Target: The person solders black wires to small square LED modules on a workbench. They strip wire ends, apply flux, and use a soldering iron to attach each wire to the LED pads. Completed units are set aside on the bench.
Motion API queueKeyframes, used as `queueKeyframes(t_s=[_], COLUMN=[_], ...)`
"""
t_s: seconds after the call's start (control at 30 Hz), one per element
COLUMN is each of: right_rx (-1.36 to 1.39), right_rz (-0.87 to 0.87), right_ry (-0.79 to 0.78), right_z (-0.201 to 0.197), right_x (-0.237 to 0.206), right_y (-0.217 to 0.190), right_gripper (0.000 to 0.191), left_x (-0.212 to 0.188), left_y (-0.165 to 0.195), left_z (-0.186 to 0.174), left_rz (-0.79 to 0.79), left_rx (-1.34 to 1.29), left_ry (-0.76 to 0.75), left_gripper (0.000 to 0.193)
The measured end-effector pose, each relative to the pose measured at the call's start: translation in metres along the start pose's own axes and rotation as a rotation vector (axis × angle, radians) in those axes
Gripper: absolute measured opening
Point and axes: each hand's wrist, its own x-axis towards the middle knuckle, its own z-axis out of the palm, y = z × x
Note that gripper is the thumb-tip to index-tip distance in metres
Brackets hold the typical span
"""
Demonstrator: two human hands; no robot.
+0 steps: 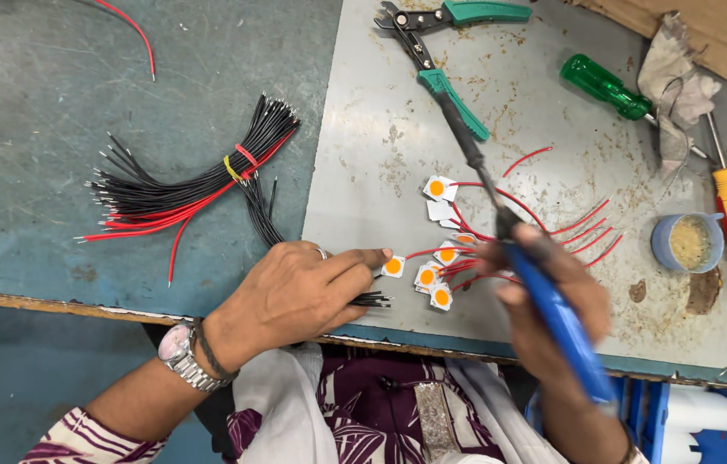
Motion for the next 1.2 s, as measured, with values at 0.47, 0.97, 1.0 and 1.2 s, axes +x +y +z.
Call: queueKeyframes(t_s=[0.47,0.97,1.0,1.2], right_rx=[-0.139,-0.245,-0.259,-0.341], right_rz=[0.210,0.075,0.062,0.005], right_ry=[0.130,-0.181,-0.200,-0.311], right_z=[-0.028,-0.010,-0.009,-0.001], right_x=[-0.017,0.018,0.021,0.035], right_y=[-0.044,-0.050,-0.053,-0.069], right_gripper=[0.025,0.013,0.012,0.010], left_x=[-0.003,-0.005,-0.006,-0.006], left_y=[-0.004,-0.005,-0.004,-0.003], left_z=[0.002,0.002,0.002,0.000], left_rz=[0.017,0.037,0.035,0.027], left_rx=[0.035,0.045,0.046,0.041], left_ry=[0.035,0.044,0.048,0.039], left_gripper=[0.038,0.033,0.032,0.031])
